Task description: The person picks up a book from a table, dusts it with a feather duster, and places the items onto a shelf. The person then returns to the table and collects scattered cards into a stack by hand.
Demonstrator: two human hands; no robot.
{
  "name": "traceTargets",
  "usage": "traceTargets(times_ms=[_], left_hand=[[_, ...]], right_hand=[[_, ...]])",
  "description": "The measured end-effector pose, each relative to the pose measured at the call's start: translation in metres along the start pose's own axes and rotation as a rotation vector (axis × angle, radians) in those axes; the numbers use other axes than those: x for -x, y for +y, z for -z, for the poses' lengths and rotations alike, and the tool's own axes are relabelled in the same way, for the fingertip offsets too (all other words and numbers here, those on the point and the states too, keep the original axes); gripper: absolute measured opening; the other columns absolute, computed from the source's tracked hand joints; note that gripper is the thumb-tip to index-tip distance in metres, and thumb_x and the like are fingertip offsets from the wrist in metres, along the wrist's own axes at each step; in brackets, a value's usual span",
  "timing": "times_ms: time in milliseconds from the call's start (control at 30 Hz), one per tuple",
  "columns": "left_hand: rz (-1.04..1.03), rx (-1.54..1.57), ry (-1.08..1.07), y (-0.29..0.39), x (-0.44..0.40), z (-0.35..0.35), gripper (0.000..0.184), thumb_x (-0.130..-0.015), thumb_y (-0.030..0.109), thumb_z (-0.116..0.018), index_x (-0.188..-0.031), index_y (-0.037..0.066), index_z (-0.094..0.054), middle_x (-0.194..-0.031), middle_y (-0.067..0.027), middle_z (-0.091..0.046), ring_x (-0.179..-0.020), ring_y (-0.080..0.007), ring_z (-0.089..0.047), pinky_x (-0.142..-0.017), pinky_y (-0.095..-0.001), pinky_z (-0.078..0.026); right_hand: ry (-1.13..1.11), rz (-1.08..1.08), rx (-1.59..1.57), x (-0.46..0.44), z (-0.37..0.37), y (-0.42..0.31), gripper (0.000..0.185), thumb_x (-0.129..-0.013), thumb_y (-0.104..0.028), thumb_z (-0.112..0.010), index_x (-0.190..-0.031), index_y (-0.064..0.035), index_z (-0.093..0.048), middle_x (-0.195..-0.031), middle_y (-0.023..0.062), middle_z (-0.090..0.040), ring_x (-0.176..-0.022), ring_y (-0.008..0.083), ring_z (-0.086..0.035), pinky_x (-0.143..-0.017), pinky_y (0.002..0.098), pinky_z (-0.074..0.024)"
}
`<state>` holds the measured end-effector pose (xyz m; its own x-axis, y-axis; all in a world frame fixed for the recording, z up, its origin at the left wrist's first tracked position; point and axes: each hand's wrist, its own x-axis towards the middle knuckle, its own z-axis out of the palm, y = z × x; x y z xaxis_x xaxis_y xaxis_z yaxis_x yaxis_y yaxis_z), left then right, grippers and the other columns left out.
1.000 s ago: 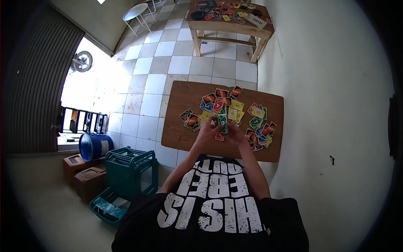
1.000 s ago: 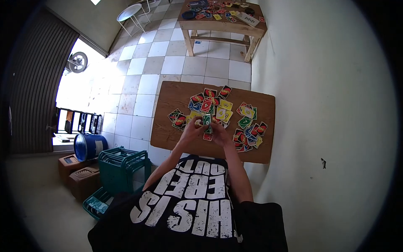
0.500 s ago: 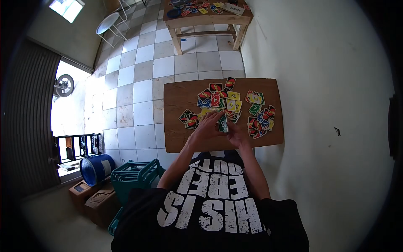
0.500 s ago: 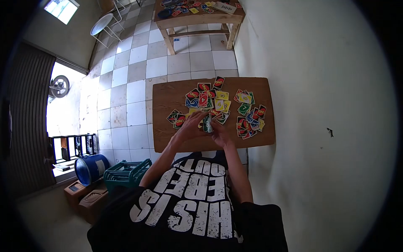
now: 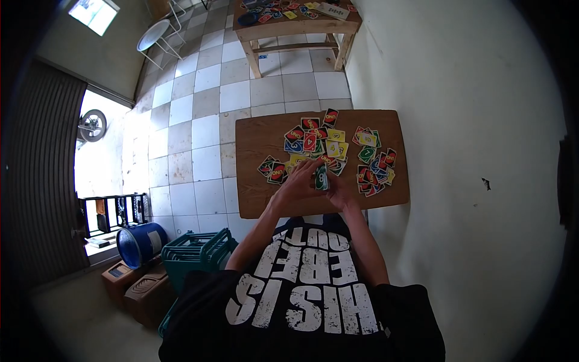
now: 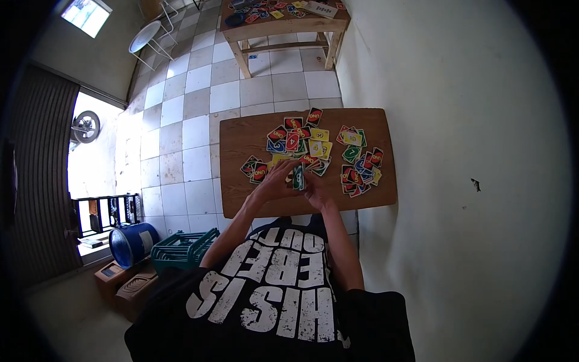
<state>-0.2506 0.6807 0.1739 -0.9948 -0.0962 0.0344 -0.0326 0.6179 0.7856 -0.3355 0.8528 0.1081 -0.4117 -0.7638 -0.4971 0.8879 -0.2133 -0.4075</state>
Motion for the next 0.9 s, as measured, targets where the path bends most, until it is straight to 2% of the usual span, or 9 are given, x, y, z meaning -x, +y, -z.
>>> traceTargets(times_ms=[200,333,433,533,633,733,900], left_hand=[[0.022,-0.011,-0.016,0.005,-0.007,-0.017,0.094,-0.061,0.039,-0.087,-0.138,0.008,-0.045,-0.132,-0.0151,-0.053,-0.127,-0.0342,-0.045,-0.107,-0.0450,-0.036],[0.050,-0.030,-0.021,0.000,-0.011,-0.038,0.096,-0.060,0.041,-0.087,-0.139,0.008,-0.044,-0.131,-0.0154,-0.053,-0.126,-0.0350,-0.046,-0.107,-0.0454,-0.036],[0.084,0.045,-0.035,0.000,-0.012,-0.056,0.091,-0.066,0.041,-0.084,-0.140,0.007,-0.043,-0.131,-0.0163,-0.053,-0.125,-0.0364,-0.046,-0.106,-0.0448,-0.036],[0.169,0.147,-0.031,-0.028,-0.006,-0.093,0.075,-0.076,0.039,-0.077,-0.136,0.006,-0.047,-0.131,-0.0179,-0.053,-0.122,-0.0382,-0.048,-0.104,-0.0451,-0.039],[0.517,-0.010,-0.126,-0.073,0.010,-0.136,0.065,-0.081,0.039,-0.071,-0.134,0.008,-0.050,-0.133,-0.0150,-0.052,-0.123,-0.0388,-0.048,-0.101,-0.0484,-0.042],[0.700,-0.098,-0.105,-0.088,0.019,-0.158,0.054,-0.083,0.038,-0.068,-0.126,0.007,-0.054,-0.131,-0.0139,-0.053,-0.120,-0.0377,-0.050,-0.095,-0.0511,-0.047],[0.948,-0.196,0.107,-0.062,0.005,-0.174,0.043,-0.084,0.036,-0.068,-0.114,0.006,-0.056,-0.122,-0.0122,-0.055,-0.119,-0.0359,-0.051,-0.089,-0.0506,-0.051]], right_hand=[[-0.042,-0.039,0.052,0.010,0.010,-0.014,0.034,-0.094,-0.027,-0.061,-0.121,-0.0075,-0.058,-0.106,0.0070,-0.069,-0.097,0.0194,-0.069,-0.079,0.0311,-0.0568],[-0.012,-0.072,0.112,0.017,0.016,-0.024,0.033,-0.092,-0.025,-0.063,-0.119,-0.0065,-0.059,-0.104,0.0067,-0.068,-0.093,0.0186,-0.068,-0.079,0.0313,-0.0561],[0.053,-0.053,0.187,0.009,0.061,-0.016,0.033,-0.091,-0.026,-0.066,-0.116,-0.0059,-0.061,-0.102,0.0056,-0.068,-0.089,0.0170,-0.067,-0.079,0.0300,-0.0551],[0.169,-0.050,0.266,0.013,0.097,-0.016,0.033,-0.089,-0.027,-0.069,-0.113,-0.0060,-0.063,-0.099,0.0048,-0.068,-0.086,0.0162,-0.066,-0.078,0.0293,-0.0543],[0.310,-0.049,0.311,0.029,0.112,-0.024,0.031,-0.089,-0.028,-0.069,-0.110,-0.0061,-0.064,-0.098,0.0051,-0.069,-0.085,0.0164,-0.066,-0.079,0.0298,-0.0542],[0.357,-0.069,0.340,0.047,0.121,-0.039,0.028,-0.090,-0.027,-0.067,-0.108,-0.0056,-0.064,-0.100,0.0052,-0.068,-0.088,0.0164,-0.065,-0.082,0.0309,-0.0542],[0.372,-0.074,0.361,0.064,0.132,-0.062,0.027,-0.090,-0.027,-0.067,-0.108,-0.0070,-0.063,-0.098,0.0048,-0.068,-0.089,0.0164,-0.066,-0.082,0.0305,-0.0536]])
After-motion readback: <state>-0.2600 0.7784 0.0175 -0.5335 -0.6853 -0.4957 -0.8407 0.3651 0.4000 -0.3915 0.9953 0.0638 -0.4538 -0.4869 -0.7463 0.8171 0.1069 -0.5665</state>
